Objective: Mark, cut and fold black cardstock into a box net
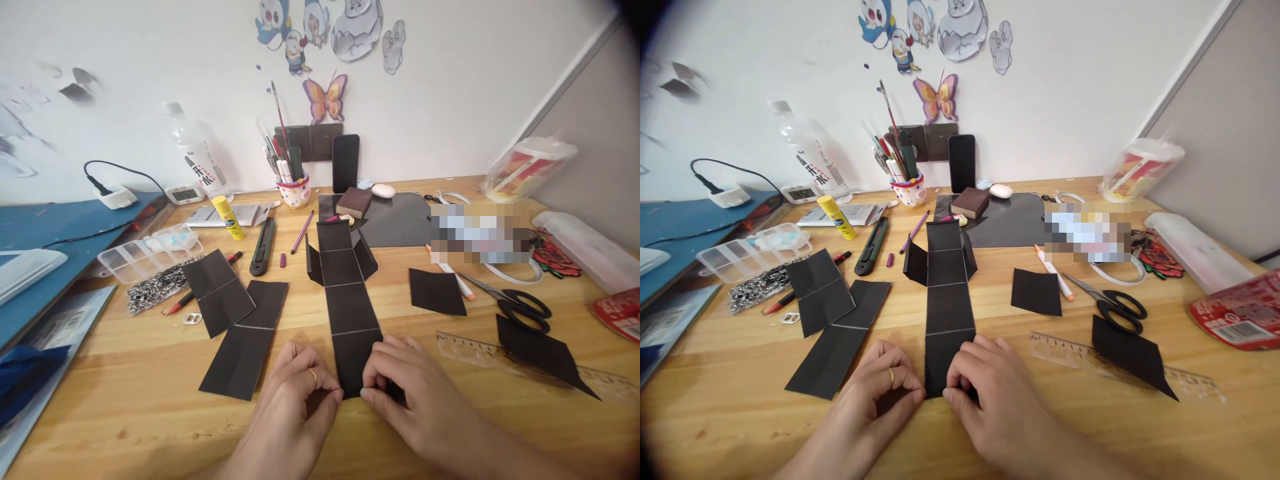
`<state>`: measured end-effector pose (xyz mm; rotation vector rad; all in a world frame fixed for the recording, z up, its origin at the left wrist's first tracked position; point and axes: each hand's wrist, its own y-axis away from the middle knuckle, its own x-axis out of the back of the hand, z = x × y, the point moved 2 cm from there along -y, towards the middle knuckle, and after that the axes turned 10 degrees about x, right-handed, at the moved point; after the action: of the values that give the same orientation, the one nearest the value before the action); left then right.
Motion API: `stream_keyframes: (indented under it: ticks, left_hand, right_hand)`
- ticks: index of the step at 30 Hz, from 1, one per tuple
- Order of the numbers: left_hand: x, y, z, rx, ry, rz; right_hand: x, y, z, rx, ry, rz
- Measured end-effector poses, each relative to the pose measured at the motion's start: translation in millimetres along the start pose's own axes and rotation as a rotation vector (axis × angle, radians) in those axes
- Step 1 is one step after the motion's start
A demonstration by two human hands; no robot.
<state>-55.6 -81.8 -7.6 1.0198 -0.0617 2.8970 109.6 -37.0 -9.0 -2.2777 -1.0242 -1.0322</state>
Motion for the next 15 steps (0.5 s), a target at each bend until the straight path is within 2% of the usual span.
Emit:
stream_keyframes:
  ticks: [15]
  left_hand:
    - [-5.7,-9.1,1.2,0.134,-0.081,-0.040]
  right_hand:
    - [-0.2,-2.7,-2.2,-0.079,-0.002,0.009]
